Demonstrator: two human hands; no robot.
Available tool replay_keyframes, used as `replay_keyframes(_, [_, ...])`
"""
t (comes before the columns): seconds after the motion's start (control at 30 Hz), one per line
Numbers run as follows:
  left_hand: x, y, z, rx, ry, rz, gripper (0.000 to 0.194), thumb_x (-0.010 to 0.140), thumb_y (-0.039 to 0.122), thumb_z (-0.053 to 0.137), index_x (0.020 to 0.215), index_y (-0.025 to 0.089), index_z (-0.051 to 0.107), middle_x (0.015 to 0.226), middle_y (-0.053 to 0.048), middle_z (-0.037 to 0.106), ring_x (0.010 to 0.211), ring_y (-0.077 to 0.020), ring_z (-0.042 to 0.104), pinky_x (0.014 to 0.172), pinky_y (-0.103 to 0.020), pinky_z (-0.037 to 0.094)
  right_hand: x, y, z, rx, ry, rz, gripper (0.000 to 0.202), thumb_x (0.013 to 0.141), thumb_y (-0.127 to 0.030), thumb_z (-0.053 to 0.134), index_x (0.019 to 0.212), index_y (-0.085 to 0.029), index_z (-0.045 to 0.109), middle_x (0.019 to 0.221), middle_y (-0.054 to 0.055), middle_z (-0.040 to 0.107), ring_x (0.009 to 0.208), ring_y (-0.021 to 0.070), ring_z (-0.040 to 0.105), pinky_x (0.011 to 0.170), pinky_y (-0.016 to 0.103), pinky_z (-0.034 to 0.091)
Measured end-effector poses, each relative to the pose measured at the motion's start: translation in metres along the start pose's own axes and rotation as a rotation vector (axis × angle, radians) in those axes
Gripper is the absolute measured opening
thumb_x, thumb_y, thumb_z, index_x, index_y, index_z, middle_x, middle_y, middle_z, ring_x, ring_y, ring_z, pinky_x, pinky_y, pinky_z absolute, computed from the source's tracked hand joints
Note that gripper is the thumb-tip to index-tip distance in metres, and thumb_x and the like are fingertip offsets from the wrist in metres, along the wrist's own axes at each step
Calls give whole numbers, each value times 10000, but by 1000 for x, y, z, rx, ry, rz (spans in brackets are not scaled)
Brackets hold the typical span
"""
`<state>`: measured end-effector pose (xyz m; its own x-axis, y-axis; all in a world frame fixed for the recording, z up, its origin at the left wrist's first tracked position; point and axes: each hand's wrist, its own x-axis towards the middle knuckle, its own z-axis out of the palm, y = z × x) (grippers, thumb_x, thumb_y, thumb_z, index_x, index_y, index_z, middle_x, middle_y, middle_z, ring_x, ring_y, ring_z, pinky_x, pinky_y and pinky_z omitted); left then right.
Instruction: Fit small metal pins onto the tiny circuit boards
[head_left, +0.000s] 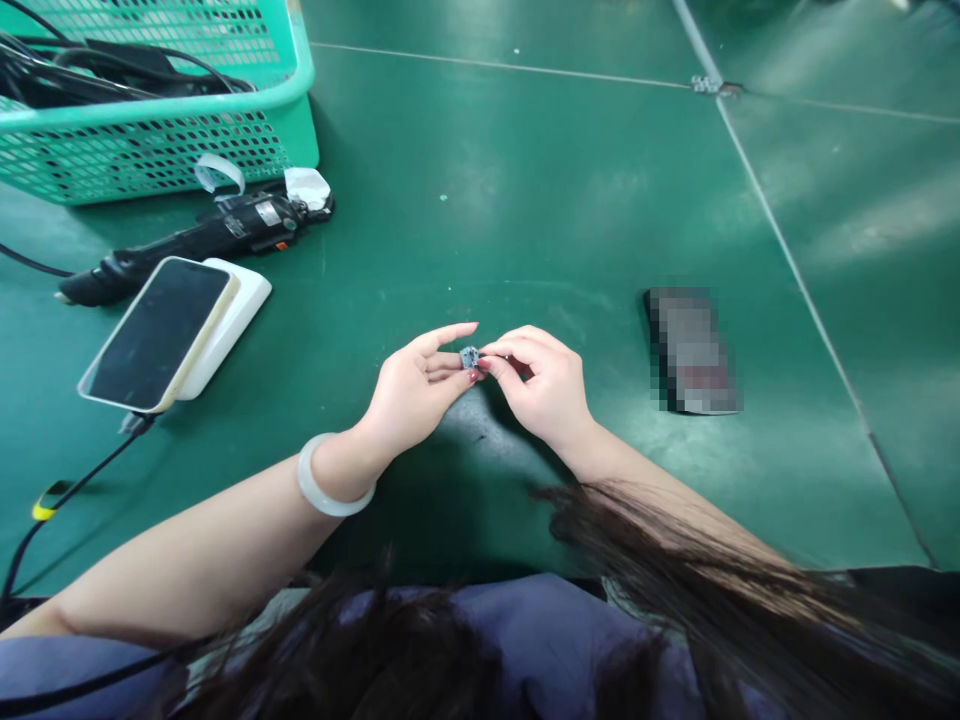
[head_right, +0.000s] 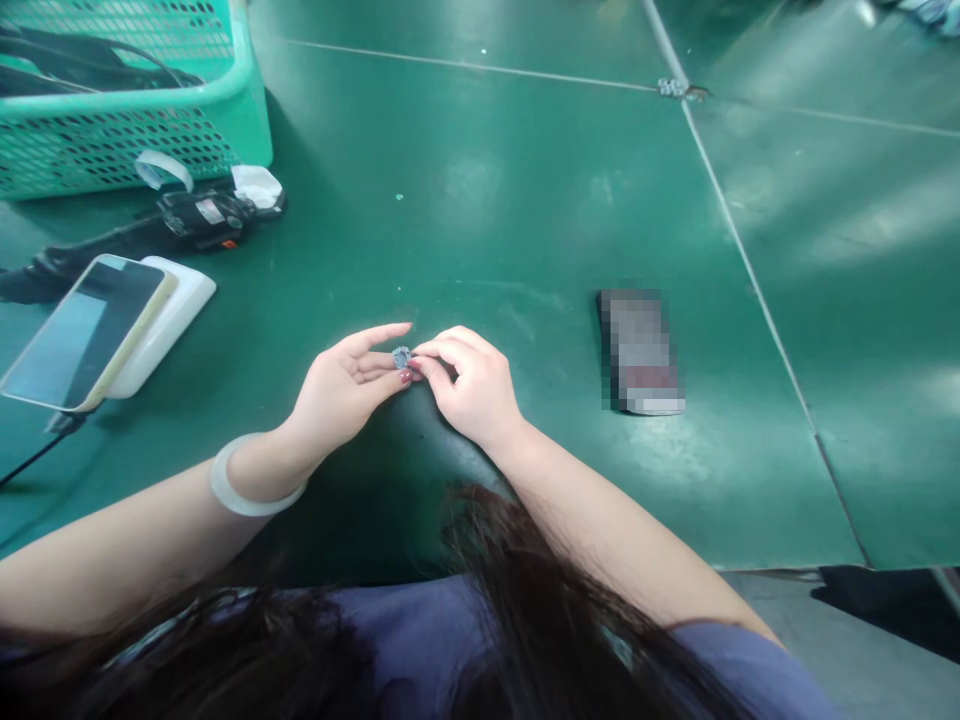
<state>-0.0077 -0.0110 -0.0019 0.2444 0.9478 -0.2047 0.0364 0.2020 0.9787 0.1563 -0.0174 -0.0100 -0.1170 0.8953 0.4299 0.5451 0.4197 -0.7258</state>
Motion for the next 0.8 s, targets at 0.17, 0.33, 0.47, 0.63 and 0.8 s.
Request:
replay_keyframes(0.17, [0,1,2,32,15,11,413,737,238,722,1133,155,634,951,-68,764,918,-190,720,886,-292,571,0,0,-1,-14,8,-24,106,852,-197,602,798,-197,692,800,21,679,690,124,597,573,260,487])
replay_keyframes(0.33, [-1,-2,2,42,-10,57,378,759,228,702,1127,154,658,1038,-65,750,979,-183,704,957,-307,543,1,1,-2,-4,24,-26,108,844,-192,608,772,-197,688,785,17,679,686,124,596,575,261,489])
replay_keyframes(0.47, [-2,-3,2,71,-21,61,383,770,232,693,1146,167,662,1062,-56,745,1003,-192,697,982,-327,533,1,1,-4,19,18,0,103,829,-183,628,752,-200,694,766,7,679,648,113,583,564,255,484])
replay_keyframes(0.63, [-2,-2,1,111,-16,69,392,776,237,686,1162,178,659,1070,-58,742,1010,-208,695,993,-360,528,0,0,-4,12,27,-7,107,832,-196,624,752,-195,694,756,11,675,668,119,591,582,256,499])
replay_keyframes(0.8, [-2,-2,0,132,-13,71,397,782,225,675,1176,177,653,1067,-58,743,1007,-204,696,995,-356,527,-1,-1,-2,-19,39,-7,122,844,-231,614,748,-203,684,760,13,672,682,127,596,622,273,517])
